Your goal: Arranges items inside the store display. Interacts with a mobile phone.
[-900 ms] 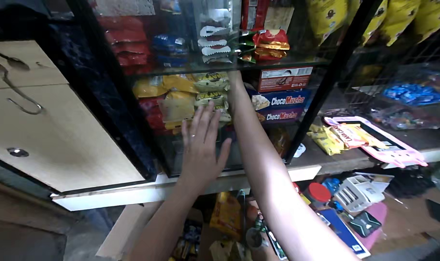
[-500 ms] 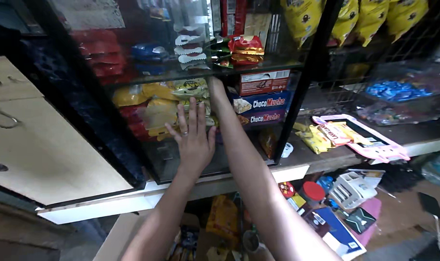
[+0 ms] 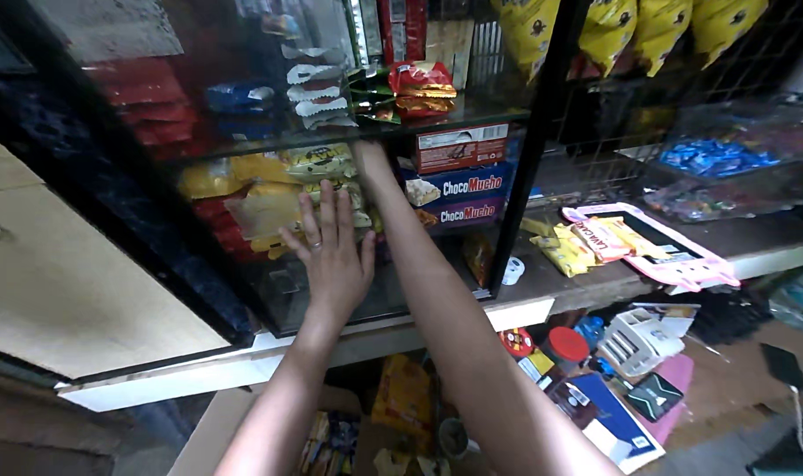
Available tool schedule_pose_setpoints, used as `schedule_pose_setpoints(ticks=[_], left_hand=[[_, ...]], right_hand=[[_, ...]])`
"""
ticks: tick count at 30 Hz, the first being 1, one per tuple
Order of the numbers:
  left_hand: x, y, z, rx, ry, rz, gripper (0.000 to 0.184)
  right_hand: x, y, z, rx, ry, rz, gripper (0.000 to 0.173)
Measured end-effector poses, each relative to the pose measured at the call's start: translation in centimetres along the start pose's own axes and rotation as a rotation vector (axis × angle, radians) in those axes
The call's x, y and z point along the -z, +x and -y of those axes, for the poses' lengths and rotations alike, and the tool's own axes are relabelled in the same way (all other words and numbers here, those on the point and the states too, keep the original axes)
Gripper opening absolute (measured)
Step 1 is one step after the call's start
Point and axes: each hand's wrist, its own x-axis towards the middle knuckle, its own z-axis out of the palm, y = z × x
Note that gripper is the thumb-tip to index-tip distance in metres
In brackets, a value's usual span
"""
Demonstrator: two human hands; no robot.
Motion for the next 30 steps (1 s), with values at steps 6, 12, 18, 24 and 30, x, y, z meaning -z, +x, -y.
schedule_pose_setpoints(ticks=[6,12,18,24,30], left_hand=[[0.4,0.0,-0.2,0.012,-0.003,0.015,0.067],[0.1,-1.2,-0.5,0.04,-0.052,-0.058,0.07],[0.9,-7.3,0.8,-0.028,-0.197,-0.097,0.065],[0.8,-22.4,1.5,0.095,-0.343,0.131,0.032],[2.0,-31.0,-0.5,0.518,-0.531,1.237,0.04]], right_hand=[[1.0,-0.7,0.0,-0.164,0.199,-0.053,0.037],[2.1,-4.3,0.3,-0.044,0.212,-0.024,0.043],[7.5,-12.1,-3.1,0.371,0.153,0.103,0.029],[13.7,-20.4,-14.6,0.125,0.094,0.656,0.04],[12.6,-27.8,-26.6,-0.882,0.079,0.403,0.034]])
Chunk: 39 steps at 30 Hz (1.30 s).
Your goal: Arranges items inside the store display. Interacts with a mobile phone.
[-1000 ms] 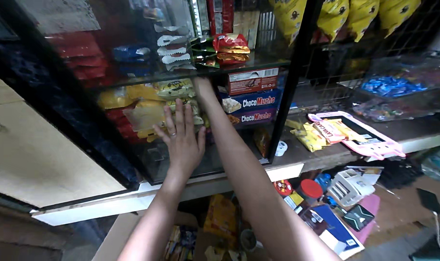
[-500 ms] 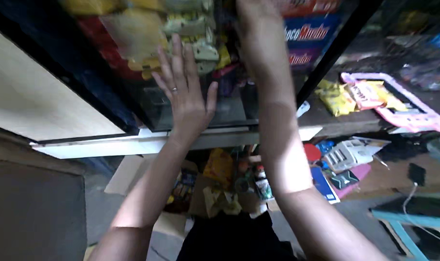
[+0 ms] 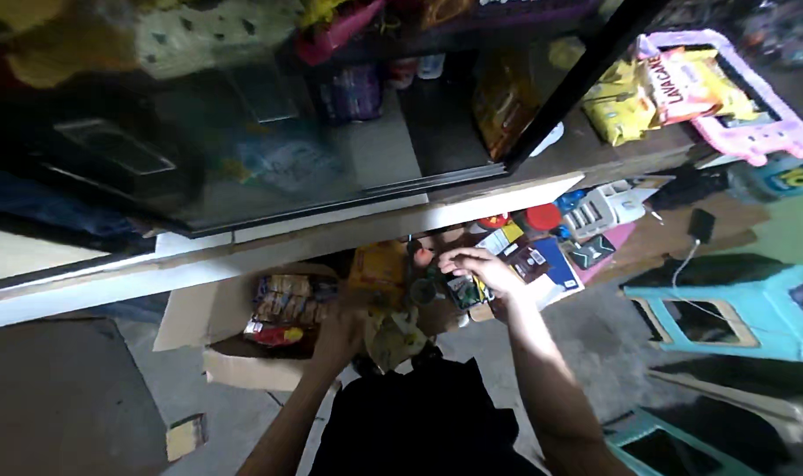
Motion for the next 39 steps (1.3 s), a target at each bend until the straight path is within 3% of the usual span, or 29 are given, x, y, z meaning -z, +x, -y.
schedule_pose_setpoints(ticks=[3,5,9,12,16,20,24,29,33,36,39], left_hand=[[-5.0,0.3,3.2,0.14,0.055,0.405,0.048],[-7.4,0.6,3.8,0.158,0.143,0.566,0.061],[-10.1,2.4,4.0,0.233,0.253,0.776,0.065],[-11.1,4.5,4.5,0.286,0.224,0.75,0.07],[-10.1,5.6,5.2,0.255,0.269,0.635,0.047],[-5.9,5.7,2.4,0.227,0.249,0.558,0.045],[-2.2,6.0,0.3,-0.023,0.169,0.455,0.039],[1.1,10.1,-2.5,-0.218,0.234,0.524,0.029],[1.3,14.7,-3.9,-0.288,0.304,0.564,0.029],[0.5,17.6,-5.3,-0.19,0.343,0.628,0.036],[-1.9,20.1,-4.2,-0.077,0.386,0.621,0.038]], right_hand=[[-2.4,1.6,-6.8,-0.324,0.049,-0.081,0.035],[-4.4,1.5,-9.5,-0.428,0.004,-0.022,0.038],[-7.5,2.7,-16.2,-0.521,-0.206,0.163,0.056],[-8.1,3.4,-17.9,-0.53,-0.239,0.188,0.053],[-5.4,2.7,-16.4,-0.591,-0.08,0.086,0.045],[-1.7,2.3,-17.1,-0.6,-0.082,-0.042,0.043],[1.2,2.1,-18.1,-0.596,-0.078,-0.124,0.042],[3.5,2.5,-20.3,-0.611,-0.074,-0.17,0.041],[6.5,3.3,-19.6,-0.529,-0.328,-0.214,0.042],[9.2,4.5,-15.7,-0.626,-0.55,-0.204,0.046],[11.4,6.8,-13.2,-0.681,-0.685,-0.187,0.045]])
